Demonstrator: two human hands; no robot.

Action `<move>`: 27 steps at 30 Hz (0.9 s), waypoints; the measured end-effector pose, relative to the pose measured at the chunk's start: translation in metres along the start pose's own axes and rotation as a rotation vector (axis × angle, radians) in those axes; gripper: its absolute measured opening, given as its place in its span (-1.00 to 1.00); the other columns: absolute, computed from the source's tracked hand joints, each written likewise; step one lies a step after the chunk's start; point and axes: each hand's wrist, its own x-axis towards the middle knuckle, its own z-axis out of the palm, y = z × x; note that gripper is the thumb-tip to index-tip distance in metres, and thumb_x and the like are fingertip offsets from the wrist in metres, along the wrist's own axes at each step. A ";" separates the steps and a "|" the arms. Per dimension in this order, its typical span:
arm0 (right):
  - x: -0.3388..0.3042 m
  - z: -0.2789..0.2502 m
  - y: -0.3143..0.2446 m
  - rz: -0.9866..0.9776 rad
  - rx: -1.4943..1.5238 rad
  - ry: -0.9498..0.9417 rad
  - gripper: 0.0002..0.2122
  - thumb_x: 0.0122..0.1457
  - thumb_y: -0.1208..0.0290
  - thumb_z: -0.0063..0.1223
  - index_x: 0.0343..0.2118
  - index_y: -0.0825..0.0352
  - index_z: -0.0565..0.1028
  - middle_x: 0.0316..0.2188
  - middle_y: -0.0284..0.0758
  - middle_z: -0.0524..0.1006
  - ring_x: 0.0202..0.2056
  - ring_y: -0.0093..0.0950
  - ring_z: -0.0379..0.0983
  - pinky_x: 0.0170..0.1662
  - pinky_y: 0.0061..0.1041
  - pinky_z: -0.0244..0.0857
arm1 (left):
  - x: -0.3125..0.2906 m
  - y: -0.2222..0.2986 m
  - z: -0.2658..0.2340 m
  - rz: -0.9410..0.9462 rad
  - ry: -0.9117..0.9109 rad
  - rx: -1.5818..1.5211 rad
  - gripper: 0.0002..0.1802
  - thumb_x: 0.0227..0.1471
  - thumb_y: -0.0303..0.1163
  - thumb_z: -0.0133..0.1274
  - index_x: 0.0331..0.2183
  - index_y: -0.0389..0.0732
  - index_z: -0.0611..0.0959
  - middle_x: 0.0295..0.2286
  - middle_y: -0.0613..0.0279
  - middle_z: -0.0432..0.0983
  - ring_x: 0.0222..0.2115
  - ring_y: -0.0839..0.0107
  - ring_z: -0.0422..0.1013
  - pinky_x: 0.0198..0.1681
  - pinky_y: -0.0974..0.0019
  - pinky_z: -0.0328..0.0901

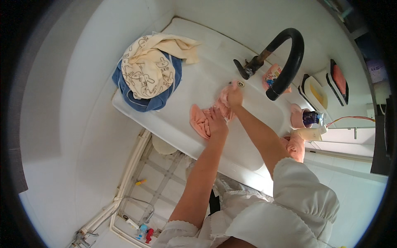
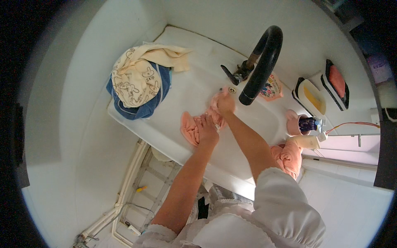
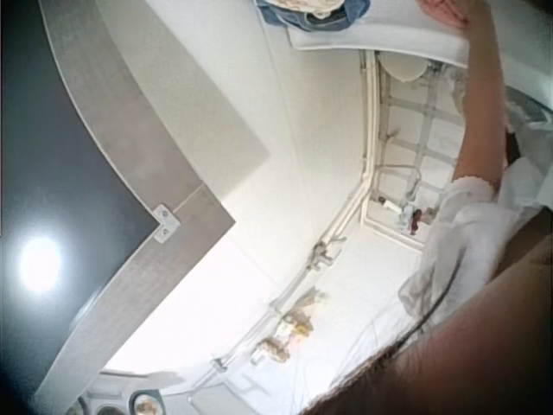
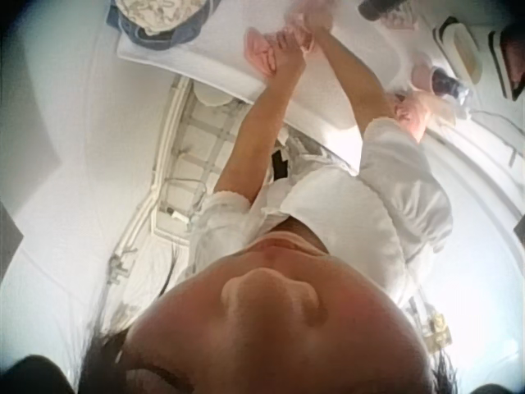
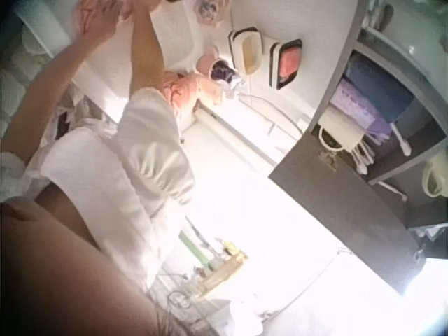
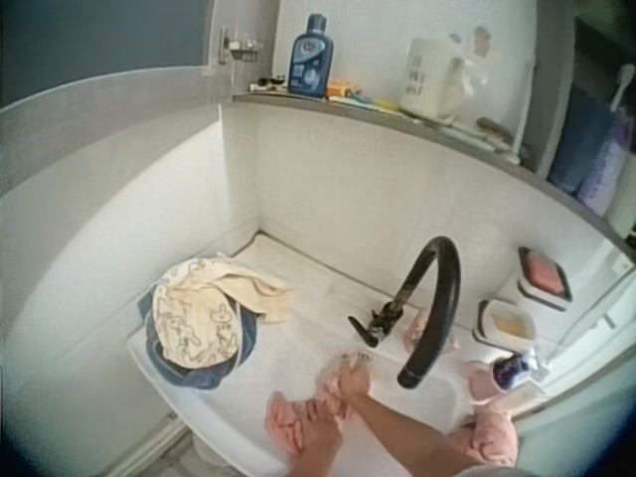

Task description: The person washes pink fabric items in a sink by hand, rinsing them under running water and wringing them out.

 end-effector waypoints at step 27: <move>0.002 0.029 -0.009 -0.607 -0.564 -0.199 -0.70 0.05 0.17 -0.26 -0.44 0.31 0.43 -0.46 -0.25 0.45 -0.32 -0.29 0.34 -0.16 -0.23 0.06 | -0.005 0.002 0.004 -0.001 0.078 -0.014 -0.37 -0.08 -0.30 -0.31 0.07 -0.27 0.05 0.10 0.12 -0.14 0.13 0.18 -0.27 0.09 -0.10 -0.37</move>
